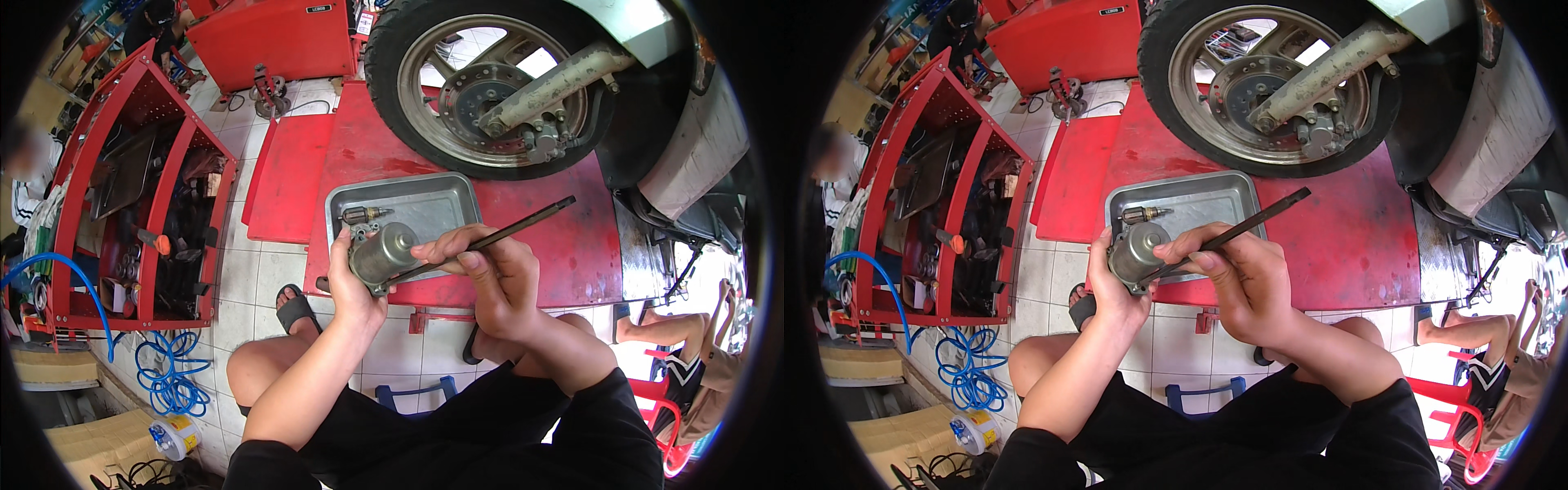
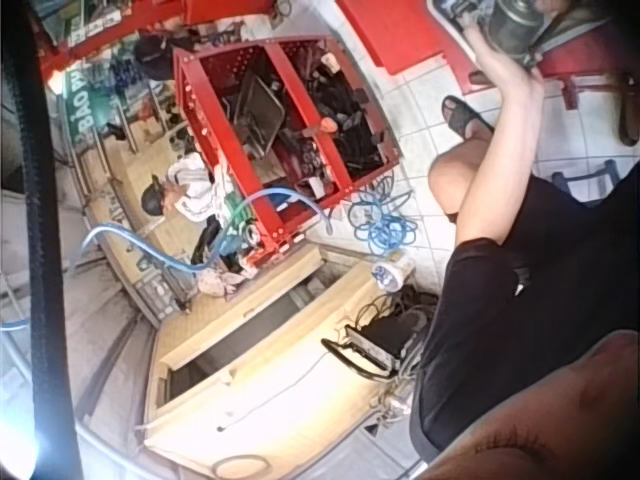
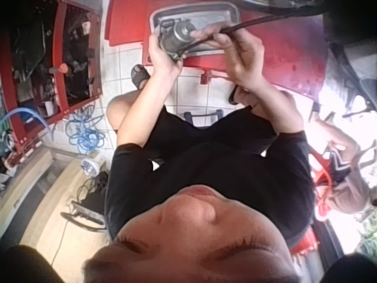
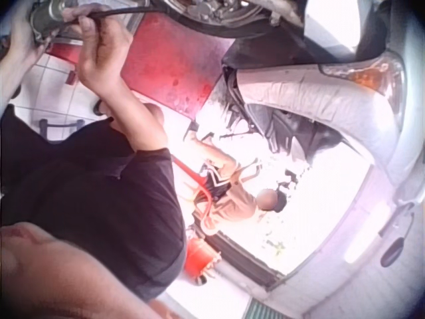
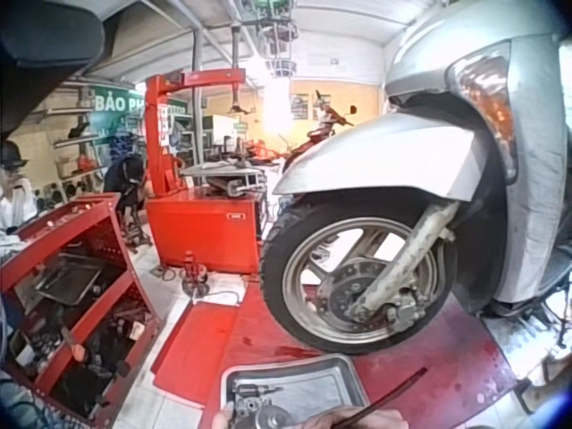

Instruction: The person sits on a low stool in a workshop and uses a screwdriver to disassemble a cylindrical metal scooter part, likely a starter motor. They remove screws and internal components, placing them into a metal tray on the floor.

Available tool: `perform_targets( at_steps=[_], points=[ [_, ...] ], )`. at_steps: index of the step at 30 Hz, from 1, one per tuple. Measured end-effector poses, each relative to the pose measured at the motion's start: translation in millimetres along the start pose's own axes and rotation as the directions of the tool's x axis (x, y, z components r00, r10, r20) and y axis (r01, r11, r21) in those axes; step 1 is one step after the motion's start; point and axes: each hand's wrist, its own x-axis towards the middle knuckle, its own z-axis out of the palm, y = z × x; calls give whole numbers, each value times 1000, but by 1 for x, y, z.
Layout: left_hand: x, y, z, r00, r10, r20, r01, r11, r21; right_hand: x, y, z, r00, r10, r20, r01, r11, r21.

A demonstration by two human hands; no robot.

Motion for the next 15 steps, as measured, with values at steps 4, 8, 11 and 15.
perform_targets(
  at_steps=[4,8,11,15],
  points=[
    [3,-2,-6,999,4,41,-2,1000,-31,0,-3,-1,1000,10,1,-10,998,-55],
    [4,-2,-6,999,15,30,-14,999,-42,1,-3,-1,998,-45,35,49,991,-123],
    [3,-3,-7,999,18,43,-17,1000,-22,-6,-1,1,995,24,-100,-38,989,-140],
    [2,-6,-5,999,16,31,-16,1000,-10,1,-8,1,991,54,-119,-78,974,-210]
  ],
)
